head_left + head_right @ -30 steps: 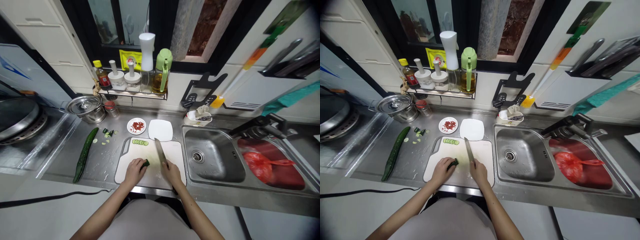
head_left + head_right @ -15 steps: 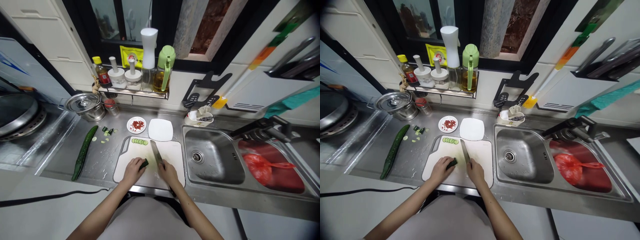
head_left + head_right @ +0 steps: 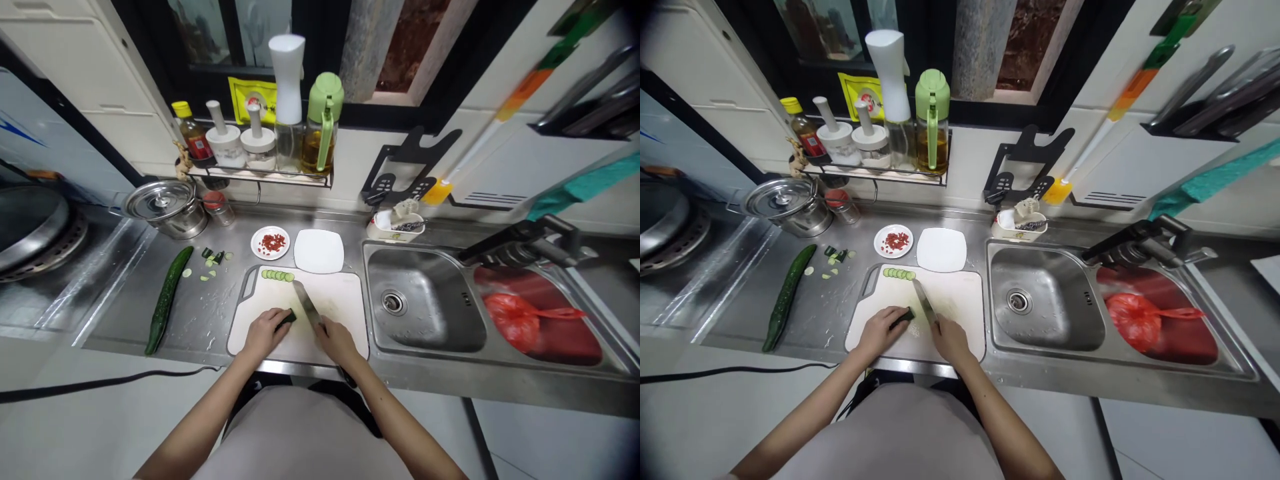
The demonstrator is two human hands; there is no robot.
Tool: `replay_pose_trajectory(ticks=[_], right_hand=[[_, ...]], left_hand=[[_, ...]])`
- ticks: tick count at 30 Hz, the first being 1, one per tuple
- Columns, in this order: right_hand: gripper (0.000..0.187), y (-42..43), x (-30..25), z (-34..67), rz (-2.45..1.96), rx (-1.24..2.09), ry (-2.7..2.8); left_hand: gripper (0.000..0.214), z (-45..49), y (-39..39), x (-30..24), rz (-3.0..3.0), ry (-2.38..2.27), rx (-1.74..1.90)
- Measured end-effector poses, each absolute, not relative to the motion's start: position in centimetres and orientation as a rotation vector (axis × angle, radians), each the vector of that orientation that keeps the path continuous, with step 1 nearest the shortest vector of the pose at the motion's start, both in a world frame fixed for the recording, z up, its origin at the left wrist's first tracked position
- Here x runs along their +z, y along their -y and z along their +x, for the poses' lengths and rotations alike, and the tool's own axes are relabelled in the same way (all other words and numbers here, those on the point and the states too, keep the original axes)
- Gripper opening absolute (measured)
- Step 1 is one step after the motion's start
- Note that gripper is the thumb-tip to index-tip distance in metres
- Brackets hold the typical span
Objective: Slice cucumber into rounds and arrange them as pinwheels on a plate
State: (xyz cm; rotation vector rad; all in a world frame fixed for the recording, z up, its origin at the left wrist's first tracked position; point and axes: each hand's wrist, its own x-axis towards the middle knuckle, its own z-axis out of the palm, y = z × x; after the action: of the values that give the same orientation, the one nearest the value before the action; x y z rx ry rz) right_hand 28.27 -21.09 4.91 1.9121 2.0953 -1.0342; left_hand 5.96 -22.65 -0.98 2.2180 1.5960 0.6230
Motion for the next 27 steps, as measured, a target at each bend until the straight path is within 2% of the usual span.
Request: replay_pose_trajectory(ticks=[7, 27], right_hand=[[0.037, 22.6, 6.0, 26.6, 1.881, -0.957, -2.096], [0.034, 23.4, 6.9, 25.5, 1.796, -0.873, -2.117]], left_hand=[[0.028, 5.7, 22.4, -1.9, 2.279, -1.569, 0.734], [0.027, 5.9, 22.5, -2.4, 2.302, -1.518, 0.801]])
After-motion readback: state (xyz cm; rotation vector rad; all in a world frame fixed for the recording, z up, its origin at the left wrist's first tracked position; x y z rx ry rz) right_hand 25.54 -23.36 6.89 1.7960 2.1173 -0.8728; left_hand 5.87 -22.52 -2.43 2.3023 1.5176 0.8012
